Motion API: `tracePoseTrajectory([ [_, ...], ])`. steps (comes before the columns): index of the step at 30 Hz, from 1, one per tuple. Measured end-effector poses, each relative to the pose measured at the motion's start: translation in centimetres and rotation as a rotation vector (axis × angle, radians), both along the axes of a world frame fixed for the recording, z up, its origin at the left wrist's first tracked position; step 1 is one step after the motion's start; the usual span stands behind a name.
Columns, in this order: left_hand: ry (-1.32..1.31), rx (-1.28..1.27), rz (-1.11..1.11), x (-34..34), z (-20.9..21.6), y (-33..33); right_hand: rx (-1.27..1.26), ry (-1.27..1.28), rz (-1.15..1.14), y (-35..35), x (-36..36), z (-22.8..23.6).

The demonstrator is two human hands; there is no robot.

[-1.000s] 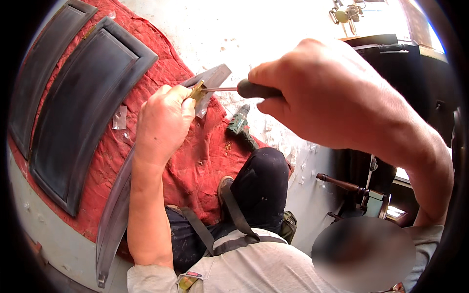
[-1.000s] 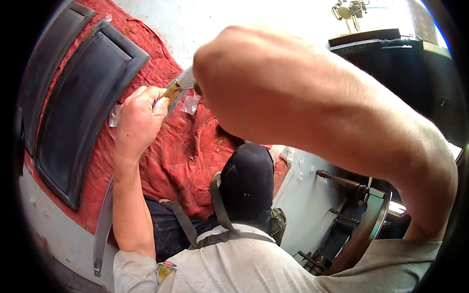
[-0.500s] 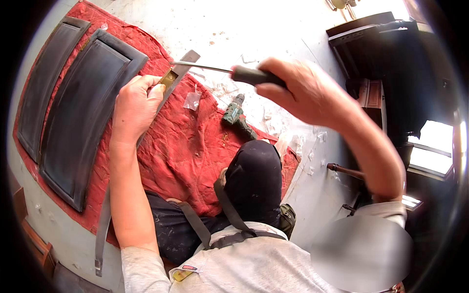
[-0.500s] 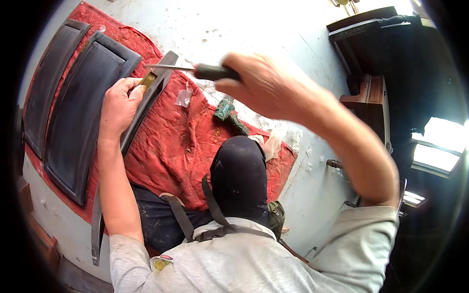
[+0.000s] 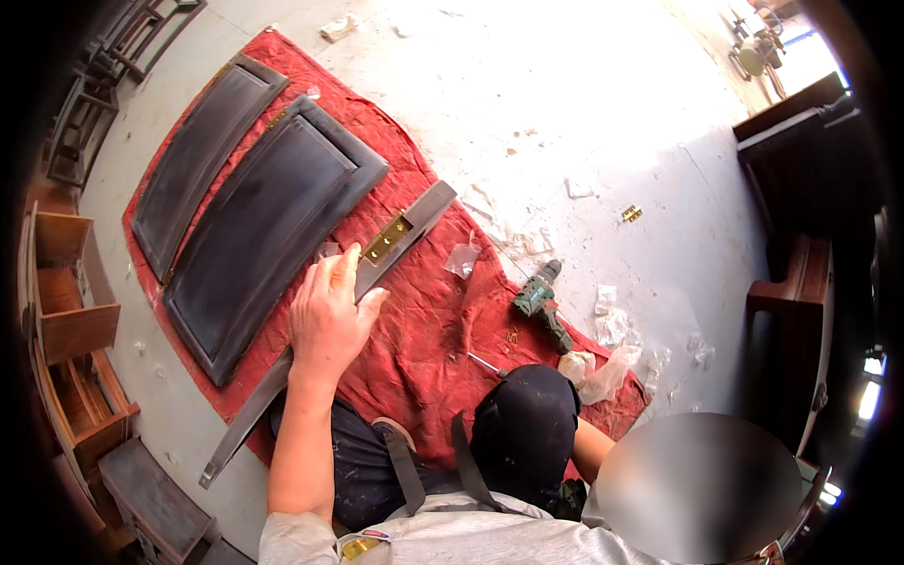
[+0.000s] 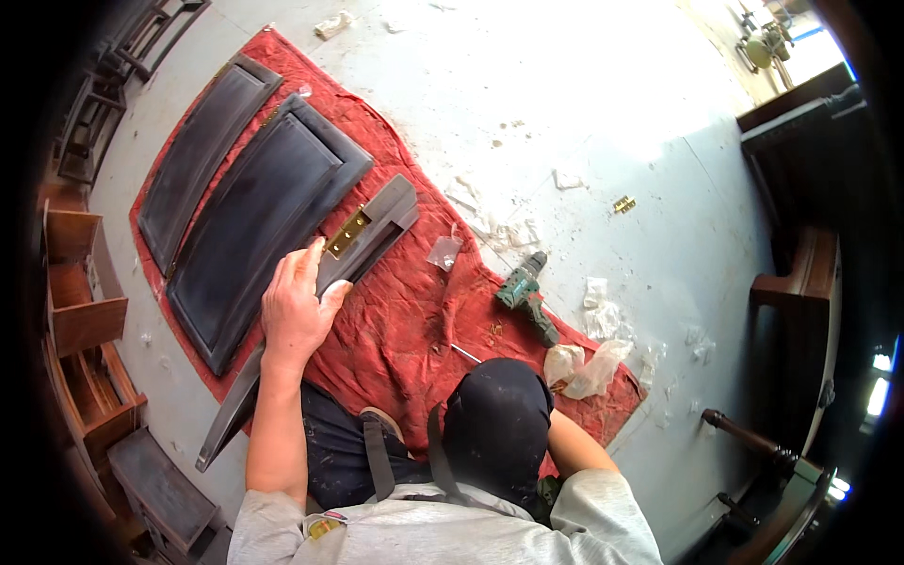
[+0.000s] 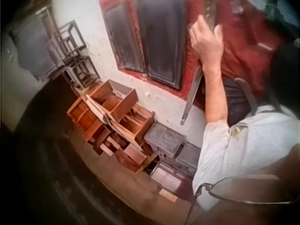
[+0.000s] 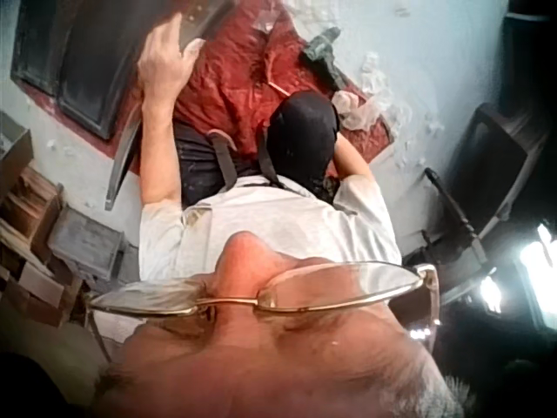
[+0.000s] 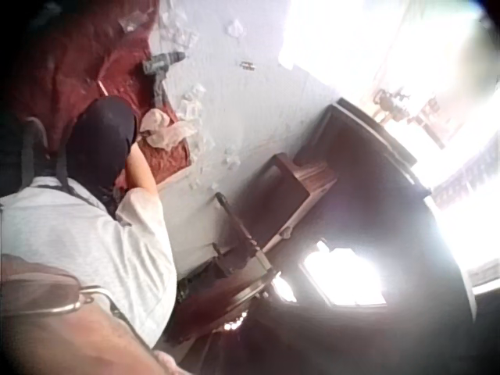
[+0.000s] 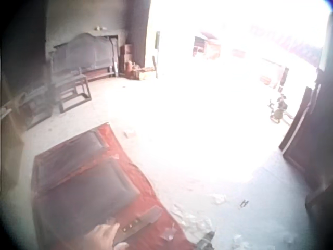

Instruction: The person attaches brass hinges to dark wooden cabinet doors using a cordless drill and a manual screwdriver. They position the hinges, drill pilot holes, and secure the screws, working on multiple doors laid out on a red drop cloth.

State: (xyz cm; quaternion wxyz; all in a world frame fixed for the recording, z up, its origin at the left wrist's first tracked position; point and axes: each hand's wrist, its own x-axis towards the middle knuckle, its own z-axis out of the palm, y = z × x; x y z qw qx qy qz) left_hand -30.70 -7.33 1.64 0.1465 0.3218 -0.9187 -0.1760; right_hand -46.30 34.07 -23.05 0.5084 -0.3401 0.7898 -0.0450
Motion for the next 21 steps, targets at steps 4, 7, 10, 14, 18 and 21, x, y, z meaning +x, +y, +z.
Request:
tracePoseTrajectory([
  [4,0.006,0.046,0.044,-0.3,-0.2,0.1,-0.321,0.188,-0.03,-1.8,-0.9,1.2],
  [7,0.028,0.08,0.045,-0.5,0.0,0.3,-0.401,0.541,-0.136,-3.5,-4.4,2.6],
  [10,-0.008,0.092,0.076,-1.2,0.2,0.4,-0.389,0.744,-0.228,-3.4,-8.1,0.8],
  [14,-0.011,0.098,0.091,-1.0,0.4,0.6,-0.234,0.59,-0.22,-3.9,-9.9,-1.4],
  [18,-0.028,0.122,0.048,-1.2,0.5,0.6,-0.214,0.591,-0.18,-3.7,-10.6,-2.8],
  [21,-0.011,0.109,0.029,-1.7,0.3,0.4,-0.226,0.567,-0.148,-3.2,-11.8,-2.7],
])
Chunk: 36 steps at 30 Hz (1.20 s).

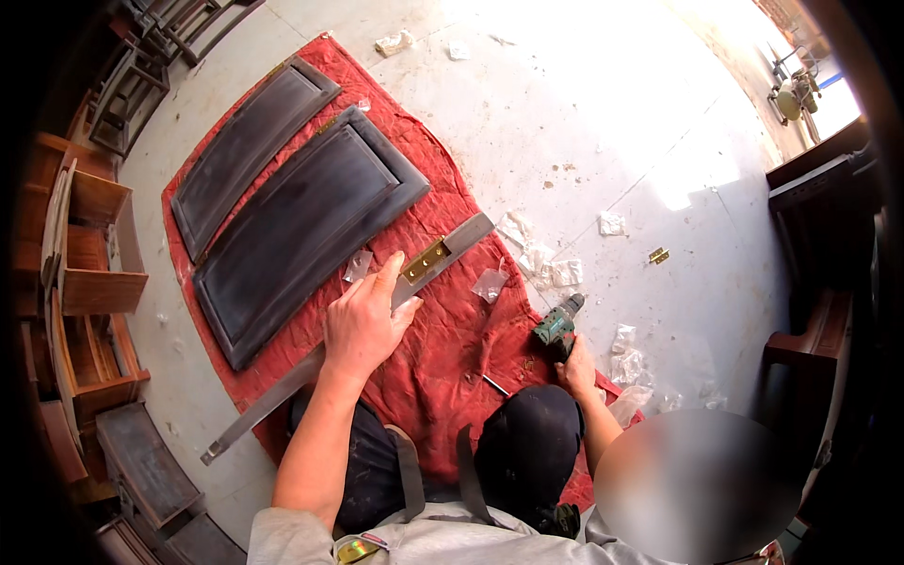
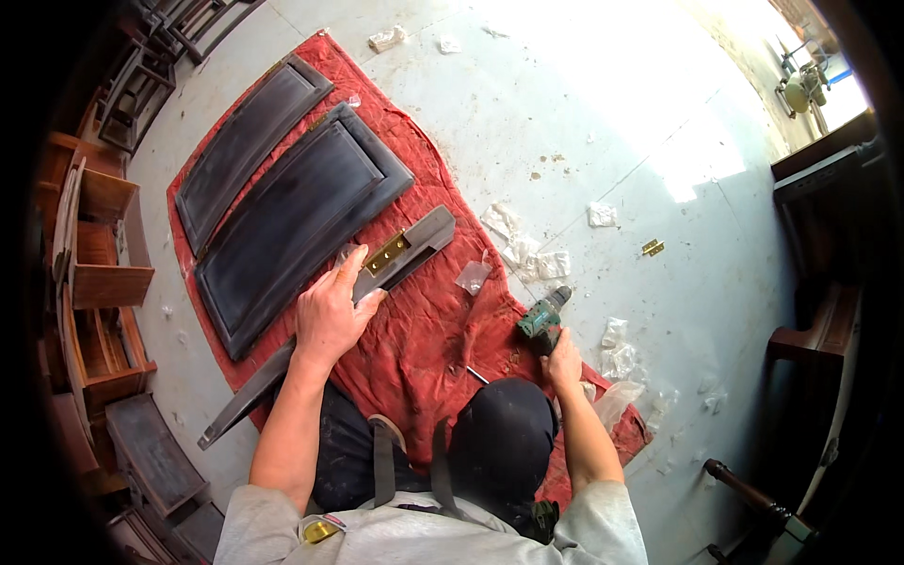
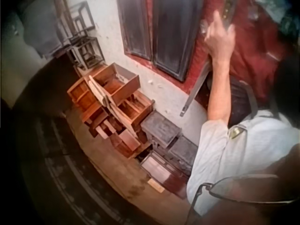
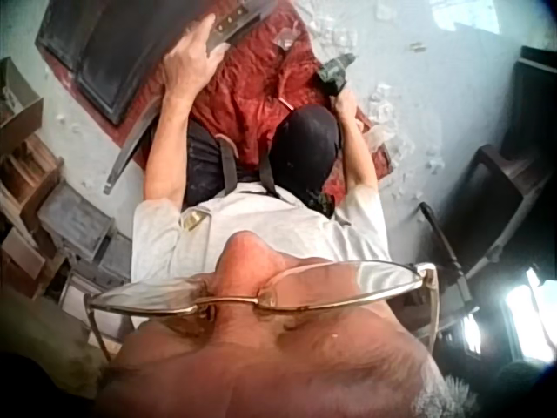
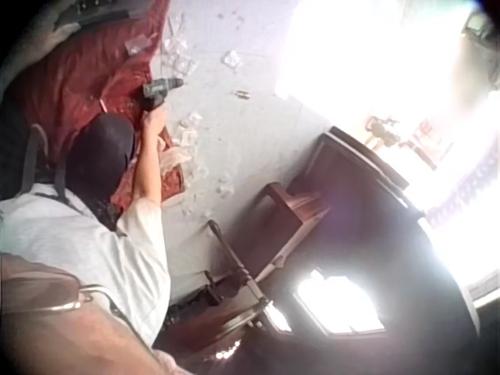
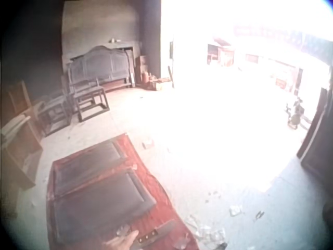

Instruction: The person attaches brass hinges to dark wooden cabinet doors using a cordless drill and a manual screwdriver. They position the hinges, drill pilot holes, and secure the screws, working on multiple doors laid out on a red drop cloth.

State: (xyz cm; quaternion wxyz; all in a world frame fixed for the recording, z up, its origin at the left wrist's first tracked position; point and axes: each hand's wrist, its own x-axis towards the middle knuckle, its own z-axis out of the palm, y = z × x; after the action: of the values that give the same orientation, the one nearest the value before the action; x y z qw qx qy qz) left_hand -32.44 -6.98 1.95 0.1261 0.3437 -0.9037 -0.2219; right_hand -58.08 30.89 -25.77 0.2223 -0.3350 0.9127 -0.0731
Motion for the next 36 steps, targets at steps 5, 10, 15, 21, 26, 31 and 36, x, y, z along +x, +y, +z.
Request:
tracePoseTrajectory([
  [5,-0.013,-0.018,0.018,1.2,-0.2,-0.3,0.114,-0.089,0.013,-3.9,-0.9,8.3],
  [10,-0.013,-0.118,0.012,0.9,-1.1,-0.6,-0.183,-0.165,-0.225,-5.3,-3.4,18.3],
  [15,-0.093,-0.092,0.058,0.3,-0.4,0.0,-0.983,-0.785,-0.356,-7.5,-3.5,31.2],
  [21,-0.084,-0.082,0.051,0.6,-1.4,0.2,-0.985,-1.011,-0.286,-15.0,-0.3,40.1],
  [26,-0.027,-0.127,0.054,0.9,-1.9,0.0,-0.777,-1.175,-0.229,-17.8,1.6,41.3],
  [31,-0.015,-0.103,0.058,0.7,-1.4,0.0,-0.714,-1.155,-0.125,-19.5,4.1,42.0],
  [36,-0.035,-0.108,0.028,0.8,-1.3,0.2,-0.385,-0.903,-0.043,-22.7,5.5,42.5],
])
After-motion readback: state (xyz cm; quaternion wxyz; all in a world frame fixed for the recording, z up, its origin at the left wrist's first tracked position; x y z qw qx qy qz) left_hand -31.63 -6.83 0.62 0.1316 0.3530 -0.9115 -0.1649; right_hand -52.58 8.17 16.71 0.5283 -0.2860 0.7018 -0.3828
